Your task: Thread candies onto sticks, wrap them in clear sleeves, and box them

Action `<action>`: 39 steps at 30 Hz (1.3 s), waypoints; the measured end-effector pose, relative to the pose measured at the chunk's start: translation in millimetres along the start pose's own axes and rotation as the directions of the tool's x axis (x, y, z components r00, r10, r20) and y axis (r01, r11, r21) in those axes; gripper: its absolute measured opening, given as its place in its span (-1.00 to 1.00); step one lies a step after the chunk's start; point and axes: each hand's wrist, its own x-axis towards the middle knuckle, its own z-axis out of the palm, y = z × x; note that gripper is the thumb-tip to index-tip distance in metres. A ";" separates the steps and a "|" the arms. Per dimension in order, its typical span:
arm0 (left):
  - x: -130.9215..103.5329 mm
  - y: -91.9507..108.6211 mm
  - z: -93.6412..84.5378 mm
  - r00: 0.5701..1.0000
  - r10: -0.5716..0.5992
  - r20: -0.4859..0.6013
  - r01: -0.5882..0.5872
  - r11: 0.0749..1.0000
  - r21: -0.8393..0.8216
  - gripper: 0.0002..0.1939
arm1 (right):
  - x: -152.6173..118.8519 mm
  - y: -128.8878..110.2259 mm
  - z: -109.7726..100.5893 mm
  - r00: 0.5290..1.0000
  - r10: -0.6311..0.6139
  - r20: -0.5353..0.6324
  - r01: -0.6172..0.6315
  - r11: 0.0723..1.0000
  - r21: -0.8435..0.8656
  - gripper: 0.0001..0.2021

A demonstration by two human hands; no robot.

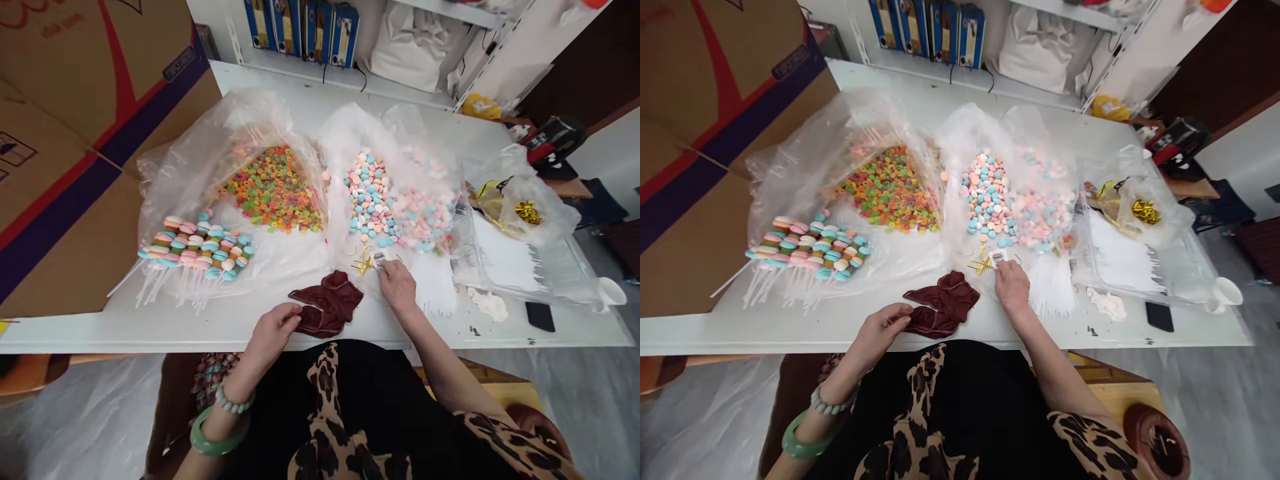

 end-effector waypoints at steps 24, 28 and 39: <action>22.8 49.5 58.2 0.961 -0.016 0.276 -0.038 0.981 0.191 -0.80 | 9.1 31.1 20.5 0.968 0.245 0.063 -0.253 0.938 0.237 -0.90; 21.4 47.8 57.6 0.961 -0.022 0.276 -0.030 0.982 0.184 -0.80 | 9.2 34.3 17.6 0.954 0.294 0.061 -0.295 0.882 0.366 -0.86; 33.1 67.7 70.4 0.970 0.029 0.242 0.000 0.993 -0.121 -0.77 | 2.5 24.2 -19.2 0.933 0.353 -0.073 -0.195 0.665 0.721 -0.84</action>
